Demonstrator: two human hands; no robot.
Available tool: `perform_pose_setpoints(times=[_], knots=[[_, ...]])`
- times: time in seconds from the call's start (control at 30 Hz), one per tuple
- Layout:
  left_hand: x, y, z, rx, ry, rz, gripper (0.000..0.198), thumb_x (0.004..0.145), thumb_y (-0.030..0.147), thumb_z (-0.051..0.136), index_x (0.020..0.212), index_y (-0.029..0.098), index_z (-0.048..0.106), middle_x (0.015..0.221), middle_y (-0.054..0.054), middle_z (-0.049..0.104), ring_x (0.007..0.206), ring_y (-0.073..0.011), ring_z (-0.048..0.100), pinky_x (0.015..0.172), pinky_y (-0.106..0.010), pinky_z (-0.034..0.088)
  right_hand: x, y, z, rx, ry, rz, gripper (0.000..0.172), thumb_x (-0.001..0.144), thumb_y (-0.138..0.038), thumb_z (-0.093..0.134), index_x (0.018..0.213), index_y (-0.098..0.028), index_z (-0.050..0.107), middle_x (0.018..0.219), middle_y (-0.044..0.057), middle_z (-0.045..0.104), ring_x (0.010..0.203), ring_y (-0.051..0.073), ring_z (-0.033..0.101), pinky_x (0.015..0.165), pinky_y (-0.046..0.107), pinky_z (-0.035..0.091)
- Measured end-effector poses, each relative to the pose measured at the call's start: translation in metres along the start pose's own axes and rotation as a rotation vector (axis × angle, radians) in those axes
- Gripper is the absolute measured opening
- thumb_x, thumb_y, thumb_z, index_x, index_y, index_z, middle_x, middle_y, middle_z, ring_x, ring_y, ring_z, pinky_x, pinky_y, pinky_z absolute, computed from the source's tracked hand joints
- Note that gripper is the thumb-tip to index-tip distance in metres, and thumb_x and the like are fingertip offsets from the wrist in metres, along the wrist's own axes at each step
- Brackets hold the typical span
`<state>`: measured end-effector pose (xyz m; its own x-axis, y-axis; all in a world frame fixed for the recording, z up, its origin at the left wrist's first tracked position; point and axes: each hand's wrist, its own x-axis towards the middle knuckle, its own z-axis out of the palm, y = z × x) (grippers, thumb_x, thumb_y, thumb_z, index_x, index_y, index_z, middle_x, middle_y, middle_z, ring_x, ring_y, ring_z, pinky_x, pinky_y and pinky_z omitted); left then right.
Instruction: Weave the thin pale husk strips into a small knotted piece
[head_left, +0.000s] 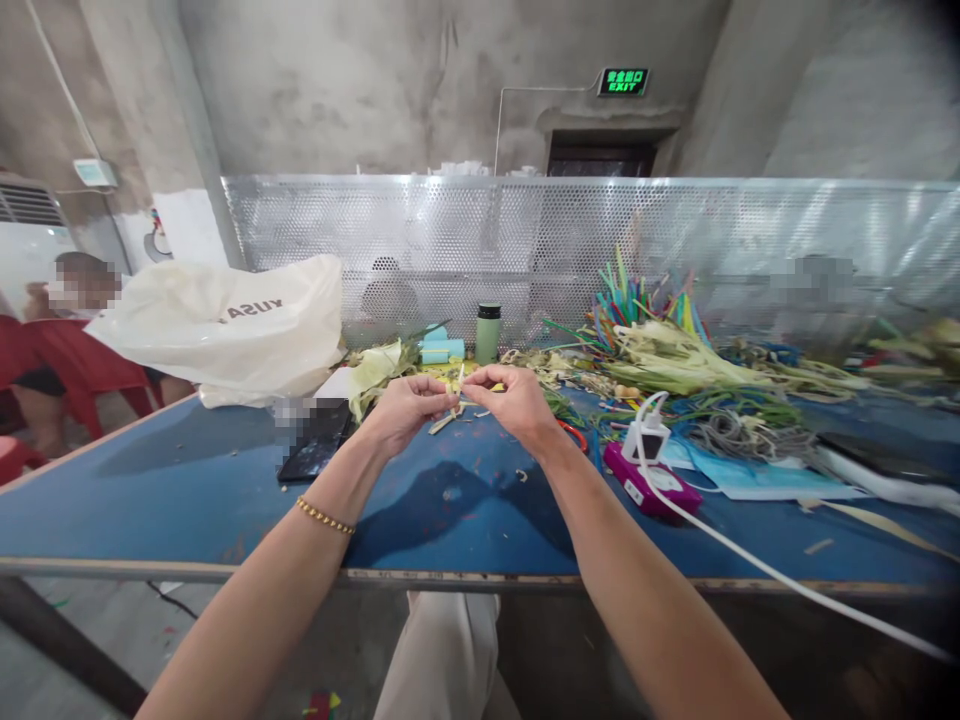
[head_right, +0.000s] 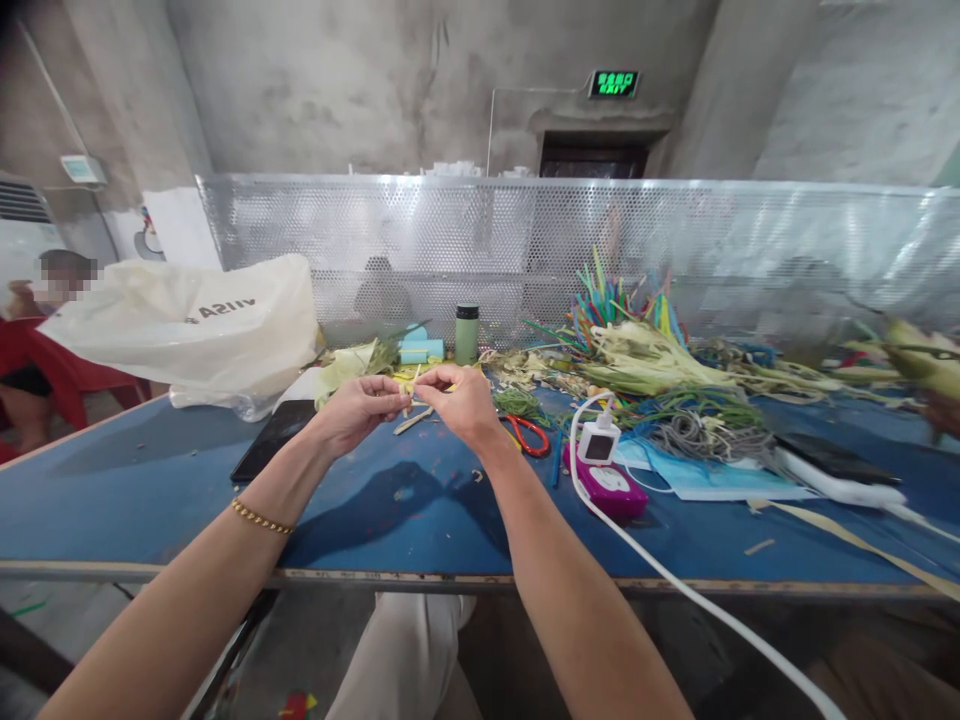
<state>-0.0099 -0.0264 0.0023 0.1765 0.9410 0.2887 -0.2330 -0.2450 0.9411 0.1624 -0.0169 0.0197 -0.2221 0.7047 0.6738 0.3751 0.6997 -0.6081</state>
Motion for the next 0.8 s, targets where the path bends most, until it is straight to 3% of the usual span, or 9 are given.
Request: perform_pose_setpoints(times=[0.23,0.57,0.8], knots=[[-0.0007,0.0003,0.0015,0.079,0.029,0.042,0.026,0.053,0.023,0.083,0.065,0.011,0.063,0.056,0.001,0.057,0.05,-0.0063,0.046,0.052,-0.023,0.032,0.0011,0.0069,0.001,-0.182,-0.031,-0.049,0.014,0.078,-0.027,0.062,0.073,-0.018,0.072,0.073,0.002,0.071,0.07,0.015,0.062,0.07,0.025,0.043],[0.0034,-0.006,-0.0032,0.16,-0.003,0.076,0.026,0.055,0.025,0.081,0.067,0.011,0.062,0.06,0.0,0.058,0.053,-0.0071,0.047,0.053,-0.023,0.034,0.0012,0.0087,0.0021,-0.285,-0.069,-0.003,0.013,0.075,-0.026,0.064,0.069,-0.016,0.071,0.063,0.001,0.068,0.06,0.012,0.057,0.06,0.023,0.037],[0.0023,-0.0058,-0.0023,0.262,0.018,0.077,0.024,0.055,0.024,0.079,0.067,0.012,0.063,0.061,-0.002,0.063,0.055,-0.0088,0.05,0.054,-0.023,0.035,-0.0005,0.0042,0.0054,-0.355,-0.023,-0.081,0.007,0.072,-0.021,0.069,0.065,-0.018,0.066,0.066,0.002,0.067,0.068,0.015,0.056,0.068,0.027,0.038]])
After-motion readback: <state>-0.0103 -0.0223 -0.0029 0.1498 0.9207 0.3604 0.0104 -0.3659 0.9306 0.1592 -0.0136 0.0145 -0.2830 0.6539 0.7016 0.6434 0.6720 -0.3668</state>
